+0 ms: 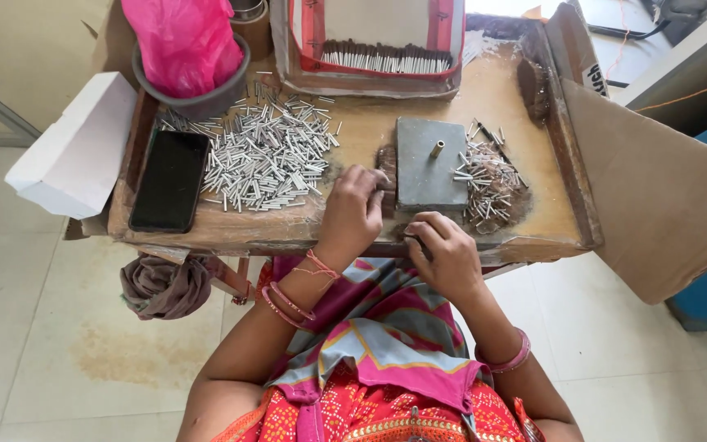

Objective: The person sits on the floor and assembles small metal pins by hand. They pick up a pin and a small component, fit them together, and place the finished assembly onto a metal block on the table.

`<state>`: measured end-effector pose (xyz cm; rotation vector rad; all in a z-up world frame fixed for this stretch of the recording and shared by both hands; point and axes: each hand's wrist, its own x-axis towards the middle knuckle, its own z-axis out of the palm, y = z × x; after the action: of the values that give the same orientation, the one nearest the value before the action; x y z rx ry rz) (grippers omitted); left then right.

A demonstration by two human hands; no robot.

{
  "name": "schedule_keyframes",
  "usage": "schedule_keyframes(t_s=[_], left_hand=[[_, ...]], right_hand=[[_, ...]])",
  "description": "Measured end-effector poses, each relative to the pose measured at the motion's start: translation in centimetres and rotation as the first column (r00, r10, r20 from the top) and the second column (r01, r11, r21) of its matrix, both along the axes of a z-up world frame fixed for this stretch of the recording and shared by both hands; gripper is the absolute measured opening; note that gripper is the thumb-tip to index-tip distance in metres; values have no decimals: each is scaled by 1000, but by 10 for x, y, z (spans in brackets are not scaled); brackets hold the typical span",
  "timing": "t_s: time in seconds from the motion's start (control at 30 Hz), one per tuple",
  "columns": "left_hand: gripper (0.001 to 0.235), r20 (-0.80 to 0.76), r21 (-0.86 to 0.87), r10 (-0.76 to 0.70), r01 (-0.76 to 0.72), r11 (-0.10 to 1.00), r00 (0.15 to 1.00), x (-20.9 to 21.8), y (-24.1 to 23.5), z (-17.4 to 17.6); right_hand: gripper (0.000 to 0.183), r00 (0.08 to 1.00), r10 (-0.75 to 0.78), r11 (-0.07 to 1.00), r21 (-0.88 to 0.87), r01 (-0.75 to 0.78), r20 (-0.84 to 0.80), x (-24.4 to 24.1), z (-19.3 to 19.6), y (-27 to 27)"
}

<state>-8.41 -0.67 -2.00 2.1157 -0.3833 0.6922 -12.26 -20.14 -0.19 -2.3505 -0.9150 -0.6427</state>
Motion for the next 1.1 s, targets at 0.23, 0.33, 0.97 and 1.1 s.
schedule_keyframes(t_s=[0.23,0.33,0.97,1.1], left_hand=[[58,-195,-471,-241,125,873,951,-5,-7,-18],[50,-109,-458,-204,133,879,973,-22,-7,2],[13,123,-60,-439,448,892,890,-60,0,22],[12,60,-240,-412,413,878,909,-65,-2,14]], right_hand=[[19,999,9,1000,21,-8,-44,-6,-14,-2],[15,998,-44,997,68,40,55,-8,-36,-1],[9,311,770,496,829,259,-557,0,-59,-36],[17,527,597,628,761,160,-604,-18,-35,-18]])
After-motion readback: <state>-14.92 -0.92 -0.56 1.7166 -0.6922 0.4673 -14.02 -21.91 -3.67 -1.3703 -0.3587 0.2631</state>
